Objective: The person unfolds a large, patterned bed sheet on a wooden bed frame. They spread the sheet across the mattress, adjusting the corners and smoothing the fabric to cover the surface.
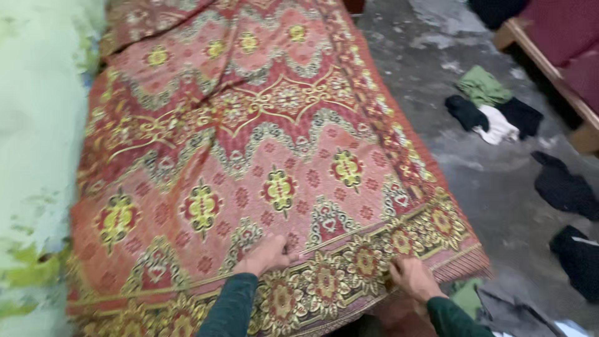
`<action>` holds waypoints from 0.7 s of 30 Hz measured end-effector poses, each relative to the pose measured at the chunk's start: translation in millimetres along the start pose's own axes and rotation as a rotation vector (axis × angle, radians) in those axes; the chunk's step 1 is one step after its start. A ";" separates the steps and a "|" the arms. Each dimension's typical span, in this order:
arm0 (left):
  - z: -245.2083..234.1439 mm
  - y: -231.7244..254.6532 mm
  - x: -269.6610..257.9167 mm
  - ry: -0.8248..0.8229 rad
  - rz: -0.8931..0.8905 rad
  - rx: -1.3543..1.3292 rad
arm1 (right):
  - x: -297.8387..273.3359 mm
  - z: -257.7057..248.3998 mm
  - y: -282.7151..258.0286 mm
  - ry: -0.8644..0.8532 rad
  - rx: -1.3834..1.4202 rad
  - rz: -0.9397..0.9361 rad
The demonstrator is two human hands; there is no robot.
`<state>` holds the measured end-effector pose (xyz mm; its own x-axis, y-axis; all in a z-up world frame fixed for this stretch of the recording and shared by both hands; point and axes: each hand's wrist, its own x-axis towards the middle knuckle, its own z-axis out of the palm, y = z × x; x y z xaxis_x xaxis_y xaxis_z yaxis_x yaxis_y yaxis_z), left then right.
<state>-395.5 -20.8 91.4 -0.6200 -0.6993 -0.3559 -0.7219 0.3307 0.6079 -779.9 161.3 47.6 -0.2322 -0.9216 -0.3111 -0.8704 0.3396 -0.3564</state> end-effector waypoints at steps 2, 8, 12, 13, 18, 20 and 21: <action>8.1 34.9 46.7 0.005 0.108 0.022 | 9.7 -9.8 45.5 0.175 0.015 0.037; 51.8 145.5 142.7 -0.049 0.160 0.052 | 25.9 -22.5 152.3 0.554 -0.162 0.249; 96.5 202.3 186.2 0.015 0.228 0.063 | 42.3 -30.7 183.5 0.496 -0.159 0.498; 109.5 211.3 193.3 0.028 0.244 0.061 | 46.1 -34.8 188.8 0.462 -0.158 0.480; 155.1 257.3 243.7 0.303 0.407 0.065 | 36.6 -54.5 216.7 0.253 -0.291 0.317; 166.9 281.4 262.7 0.420 0.457 0.116 | 32.9 -61.6 230.4 0.403 -0.368 0.108; 168.6 290.5 269.4 0.452 0.470 0.144 | 29.6 -62.9 235.0 0.479 -0.399 0.004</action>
<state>-824.1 -6.3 52.5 -0.7116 -0.6464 0.2754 -0.4596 0.7247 0.5134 -1018.7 202.1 10.0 -0.3244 -0.9337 0.1514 -0.9427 0.3324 0.0297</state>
